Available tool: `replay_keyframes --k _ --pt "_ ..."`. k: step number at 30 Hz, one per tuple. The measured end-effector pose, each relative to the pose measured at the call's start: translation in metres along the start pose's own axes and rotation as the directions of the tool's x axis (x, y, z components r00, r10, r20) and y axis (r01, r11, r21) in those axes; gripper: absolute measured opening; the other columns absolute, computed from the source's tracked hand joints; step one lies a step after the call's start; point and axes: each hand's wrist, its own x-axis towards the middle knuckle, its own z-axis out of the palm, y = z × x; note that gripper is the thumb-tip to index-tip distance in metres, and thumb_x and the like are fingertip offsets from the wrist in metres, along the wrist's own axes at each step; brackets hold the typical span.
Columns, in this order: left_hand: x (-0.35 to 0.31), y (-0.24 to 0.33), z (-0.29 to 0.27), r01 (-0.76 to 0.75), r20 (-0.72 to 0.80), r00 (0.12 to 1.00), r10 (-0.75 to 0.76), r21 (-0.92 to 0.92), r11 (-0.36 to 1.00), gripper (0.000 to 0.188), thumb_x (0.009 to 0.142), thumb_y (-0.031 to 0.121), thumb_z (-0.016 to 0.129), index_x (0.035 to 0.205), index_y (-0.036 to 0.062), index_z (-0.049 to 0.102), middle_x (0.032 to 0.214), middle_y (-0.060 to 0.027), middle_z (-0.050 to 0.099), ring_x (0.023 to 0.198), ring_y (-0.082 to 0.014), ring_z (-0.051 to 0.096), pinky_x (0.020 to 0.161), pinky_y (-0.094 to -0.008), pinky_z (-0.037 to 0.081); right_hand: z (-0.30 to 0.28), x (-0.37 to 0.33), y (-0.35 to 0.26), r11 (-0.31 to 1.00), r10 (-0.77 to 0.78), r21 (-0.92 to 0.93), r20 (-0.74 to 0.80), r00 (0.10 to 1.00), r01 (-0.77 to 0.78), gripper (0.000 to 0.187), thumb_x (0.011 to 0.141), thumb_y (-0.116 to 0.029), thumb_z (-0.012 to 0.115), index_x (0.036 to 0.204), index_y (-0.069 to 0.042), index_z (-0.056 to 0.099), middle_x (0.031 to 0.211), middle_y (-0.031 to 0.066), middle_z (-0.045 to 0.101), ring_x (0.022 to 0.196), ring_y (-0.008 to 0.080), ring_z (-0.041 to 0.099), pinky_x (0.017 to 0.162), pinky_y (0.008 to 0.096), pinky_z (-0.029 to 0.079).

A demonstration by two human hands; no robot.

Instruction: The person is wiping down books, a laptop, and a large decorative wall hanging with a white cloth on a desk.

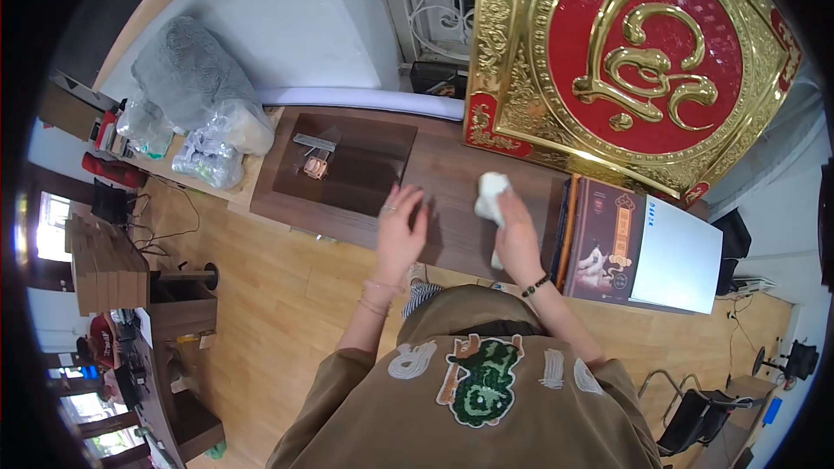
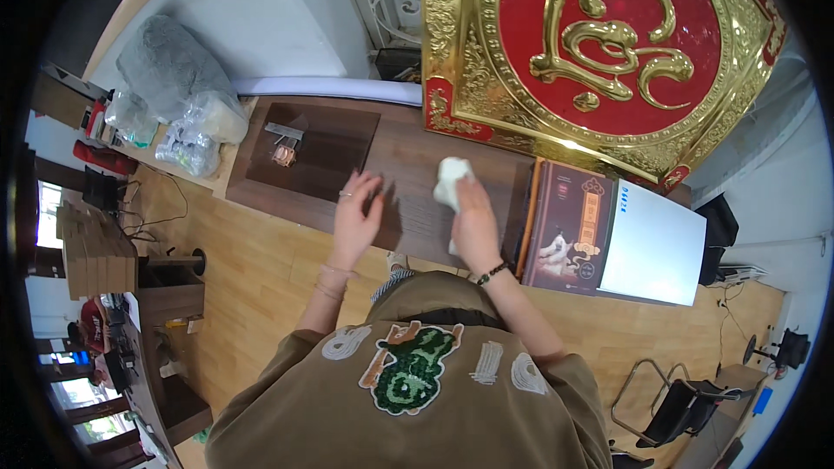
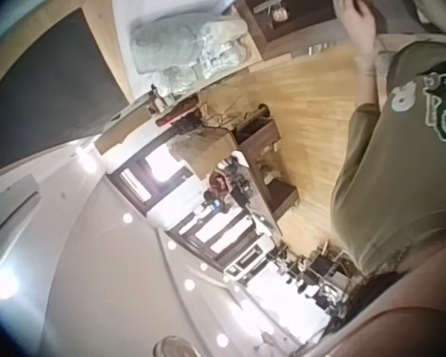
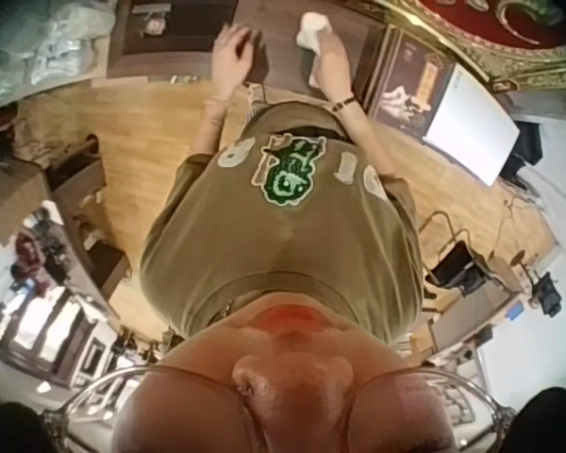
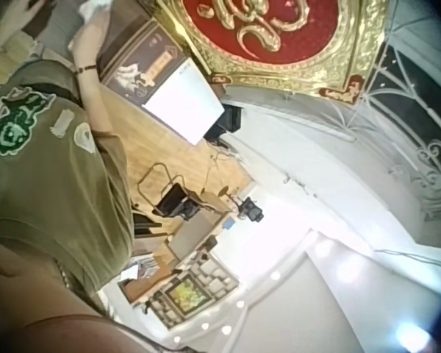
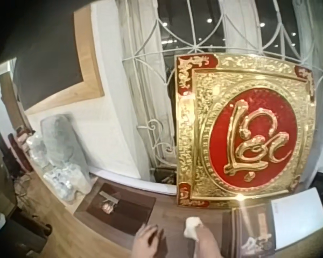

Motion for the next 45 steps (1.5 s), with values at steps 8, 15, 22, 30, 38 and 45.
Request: replay_keyframes --k 8,15,22,30,38,45 --pt "0.028 -0.070 -0.043 -0.043 0.156 0.987 0.041 0.011 0.999 0.034 0.089 0.014 0.061 0.119 -0.0021 0.061 0.130 -0.0220 0.056 0.127 -0.0373 0.048 0.105 -0.0408 0.039 0.065 0.031 -0.033 0.984 -0.154 -0.102 -0.095 0.984 0.144 0.059 0.070 0.009 0.054 0.128 -0.001 0.054 0.131 0.0192 0.054 0.120 0.0403 0.049 0.106 0.0463 0.038" --pt "0.031 -0.078 -0.056 -0.248 0.266 0.939 0.218 0.086 0.965 0.042 0.088 0.020 0.063 0.123 -0.0030 0.058 0.133 -0.0193 0.055 0.126 -0.0344 0.049 0.105 -0.0408 0.039 0.083 0.095 -0.040 0.896 -0.207 -0.423 -0.132 0.969 0.134 0.040 0.076 0.000 0.054 0.116 -0.002 0.063 0.123 0.0062 0.062 0.110 0.0327 0.053 0.098 0.0403 0.043" --pt "0.045 -0.097 -0.068 -0.303 0.373 0.884 0.283 -0.005 0.953 0.042 0.087 0.019 0.064 0.123 -0.0013 0.060 0.132 -0.0174 0.056 0.123 -0.0332 0.052 0.103 -0.0395 0.041 0.094 0.072 -0.052 0.957 -0.205 -0.215 -0.031 0.978 0.194 0.050 0.068 0.005 0.055 0.115 -0.007 0.065 0.122 0.0067 0.062 0.112 0.0316 0.052 0.098 0.0406 0.043" --pt "0.047 -0.103 -0.071 -0.355 0.400 0.850 0.342 -0.044 0.934 0.045 0.086 0.018 0.063 0.126 -0.0011 0.056 0.136 -0.0165 0.053 0.124 -0.0331 0.050 0.102 -0.0400 0.041 0.107 0.072 -0.062 0.982 -0.162 -0.102 -0.058 0.985 0.156 0.062 0.065 0.005 0.054 0.126 -0.010 0.059 0.131 0.0076 0.058 0.115 0.0353 0.051 0.103 0.0415 0.042" --pt "0.050 -0.102 -0.075 -0.380 0.409 0.832 0.374 -0.072 0.922 0.048 0.085 0.016 0.064 0.129 -0.0003 0.054 0.137 -0.0167 0.051 0.125 -0.0333 0.049 0.103 -0.0400 0.041 0.046 -0.013 -0.033 0.903 0.162 -0.346 -0.274 0.948 -0.255 0.062 0.069 0.002 0.056 0.131 -0.006 0.054 0.136 0.0147 0.053 0.128 0.0386 0.044 0.111 0.0452 0.034" --pt "0.046 -0.099 -0.069 -0.394 0.415 0.830 0.372 -0.035 0.918 0.050 0.084 0.017 0.066 0.129 -0.0017 0.055 0.135 -0.0190 0.053 0.124 -0.0366 0.049 0.104 -0.0401 0.040 0.070 -0.033 -0.099 0.996 -0.084 -0.009 0.159 0.984 0.086 0.066 0.071 0.000 0.058 0.136 -0.010 0.051 0.141 0.0127 0.048 0.130 0.0349 0.044 0.111 0.0437 0.035"
